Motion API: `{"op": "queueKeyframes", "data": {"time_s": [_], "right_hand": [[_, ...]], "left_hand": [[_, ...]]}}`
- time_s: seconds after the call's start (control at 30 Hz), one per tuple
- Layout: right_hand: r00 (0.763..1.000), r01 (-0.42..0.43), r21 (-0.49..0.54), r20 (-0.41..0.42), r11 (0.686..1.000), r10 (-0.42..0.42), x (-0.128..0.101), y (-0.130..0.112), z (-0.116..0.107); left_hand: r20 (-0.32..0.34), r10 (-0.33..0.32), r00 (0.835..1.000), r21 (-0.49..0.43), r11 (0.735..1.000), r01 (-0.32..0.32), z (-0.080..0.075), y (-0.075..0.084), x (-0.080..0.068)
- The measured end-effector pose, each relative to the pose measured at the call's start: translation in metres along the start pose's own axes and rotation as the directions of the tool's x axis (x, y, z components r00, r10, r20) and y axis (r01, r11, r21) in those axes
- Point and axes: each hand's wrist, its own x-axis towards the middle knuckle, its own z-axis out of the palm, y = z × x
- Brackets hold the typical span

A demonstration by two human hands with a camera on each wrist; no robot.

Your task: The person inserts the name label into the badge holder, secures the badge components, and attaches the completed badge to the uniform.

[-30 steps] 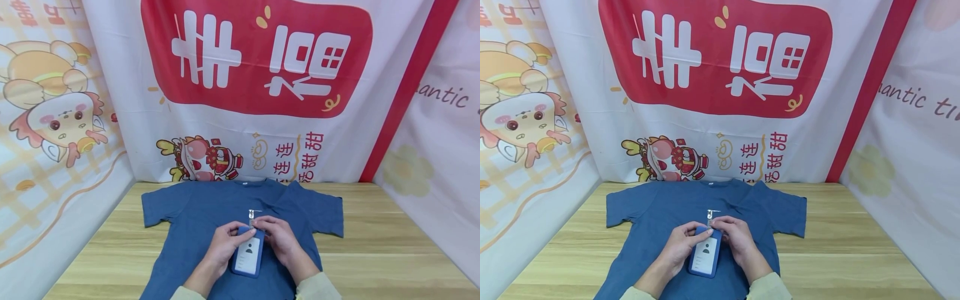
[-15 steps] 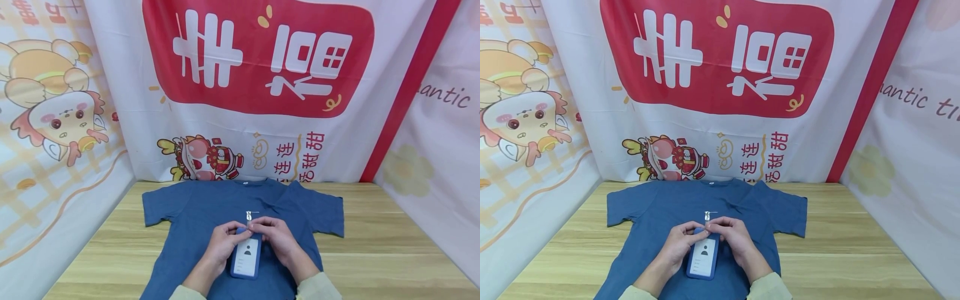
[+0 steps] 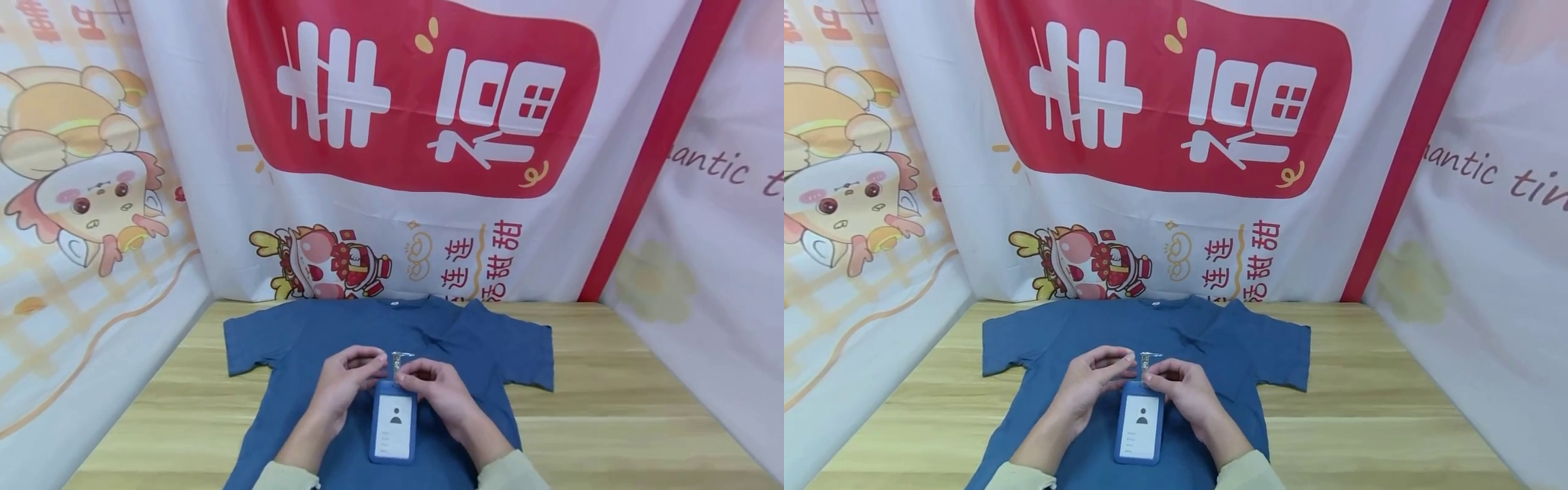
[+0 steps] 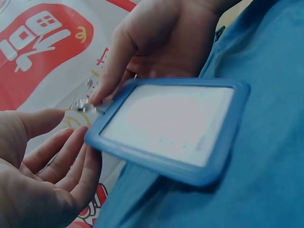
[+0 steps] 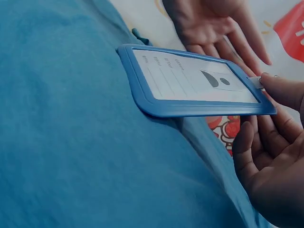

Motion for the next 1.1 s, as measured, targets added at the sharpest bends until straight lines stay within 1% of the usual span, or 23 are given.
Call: {"op": "queueKeyframes", "data": {"time_s": [0.07, 0.17, 0.33, 0.5, 0.73, 1.1], "right_hand": [[1.000, 0.007, -0.028, 0.011, 1.000, -0.006, -0.0012, 0.0003, 0.0032], [1.000, 0.016, -0.049, 0.010, 0.999, -0.016, -0.0024, 0.0002, 0.0060], [1.000, 0.024, -0.049, 0.017, 0.999, -0.023, -0.0031, -0.0005, 0.0081], [0.999, 0.040, -0.057, 0.021, 0.998, -0.039, -0.0036, 0.0014, 0.0095], [1.000, 0.030, -0.071, -0.003, 0.997, -0.030, -0.0041, 0.0004, 0.0094], [1.000, 0.030, -0.095, -0.004, 0.995, -0.030, -0.0009, 0.0025, 0.0100]], "left_hand": [[-0.004, 0.022, 1.000, 0.014, 1.000, -0.022, 0.0012, 0.0017, -0.0003], [-0.003, 0.035, 0.999, 0.062, 0.998, -0.035, 0.0042, 0.0042, -0.0006], [-0.010, 0.022, 1.000, 0.097, 0.995, -0.021, 0.0060, 0.0058, -0.0001], [-0.001, 0.007, 1.000, 0.108, 0.994, -0.007, 0.0053, 0.0045, 0.0013], [-0.003, 0.033, 0.999, 0.110, 0.993, -0.032, 0.0060, 0.0036, 0.0027], [-0.002, 0.040, 0.999, 0.096, 0.995, -0.040, 0.0038, 0.0005, 0.0068]]}}
